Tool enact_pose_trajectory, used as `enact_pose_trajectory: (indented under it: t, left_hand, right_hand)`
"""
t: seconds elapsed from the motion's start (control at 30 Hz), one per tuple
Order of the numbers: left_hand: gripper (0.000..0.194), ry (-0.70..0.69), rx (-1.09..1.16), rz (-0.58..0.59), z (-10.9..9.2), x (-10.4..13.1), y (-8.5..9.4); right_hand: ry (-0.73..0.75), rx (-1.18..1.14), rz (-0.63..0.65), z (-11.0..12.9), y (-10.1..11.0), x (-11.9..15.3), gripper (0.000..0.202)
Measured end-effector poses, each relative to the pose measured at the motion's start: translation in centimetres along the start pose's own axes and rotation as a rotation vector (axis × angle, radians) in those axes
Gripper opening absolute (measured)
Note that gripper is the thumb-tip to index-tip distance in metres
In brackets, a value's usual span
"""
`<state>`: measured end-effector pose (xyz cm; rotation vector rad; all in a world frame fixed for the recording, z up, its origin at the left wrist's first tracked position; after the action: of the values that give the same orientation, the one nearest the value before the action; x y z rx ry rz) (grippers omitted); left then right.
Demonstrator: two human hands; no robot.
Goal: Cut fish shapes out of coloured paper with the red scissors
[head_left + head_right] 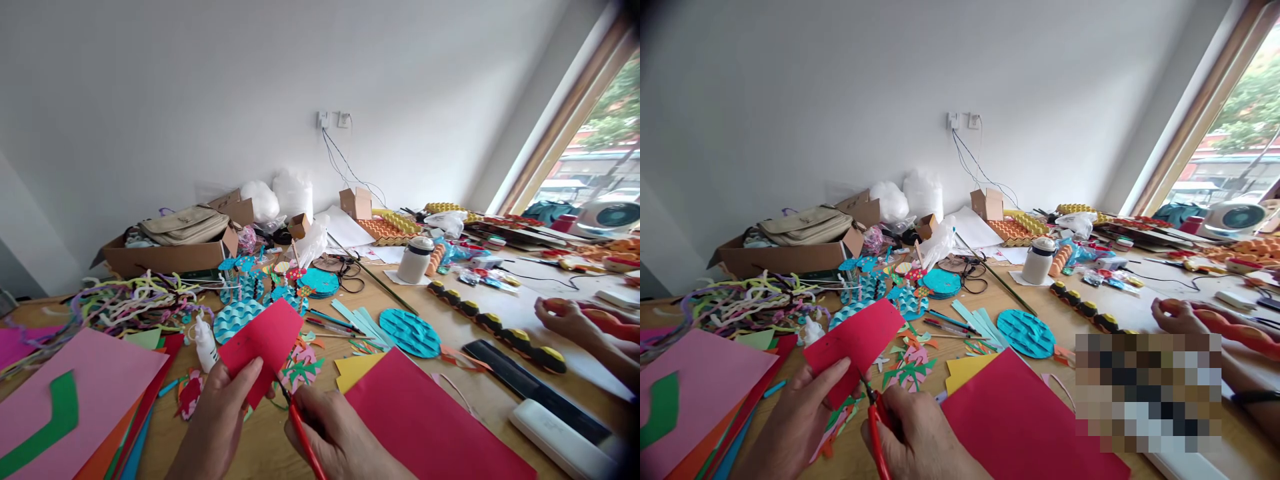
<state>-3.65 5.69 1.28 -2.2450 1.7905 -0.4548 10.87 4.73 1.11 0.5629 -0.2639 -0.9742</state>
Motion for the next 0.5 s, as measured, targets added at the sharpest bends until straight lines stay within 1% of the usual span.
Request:
enact_pose_trajectory:
  t: [0.13, 0.27, 0.5]
  left_hand:
    - [0.018, -0.003, -0.065, -0.025, -0.11, 0.32, 0.17]
    - [0.024, 0.010, -0.074, -0.064, -0.18, 0.42, 0.20]
    - [0.031, 0.014, -0.108, -0.083, 0.22, 0.30, 0.79]
  right_hand:
    - [0.033, -0.010, 0.002, -0.13, -0.01, 0.02, 0.024]
    - [0.022, -0.016, -0.004, -0.15, 0.00, 0.13, 0.028]
    - [0.046, 0.030, -0.031, -0.86, -0.41, 0.04, 0.034]
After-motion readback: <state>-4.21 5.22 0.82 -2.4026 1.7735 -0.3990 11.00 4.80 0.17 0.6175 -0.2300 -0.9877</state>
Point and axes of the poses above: each hand's wrist, its own x-axis away from the middle knuckle, its own y-axis out of the back of the hand, z = x × y, the point moved 3 cm from there along -x, towards the middle knuckle, and after that the axes turned 1 degree about y, right-handed, at the moved point
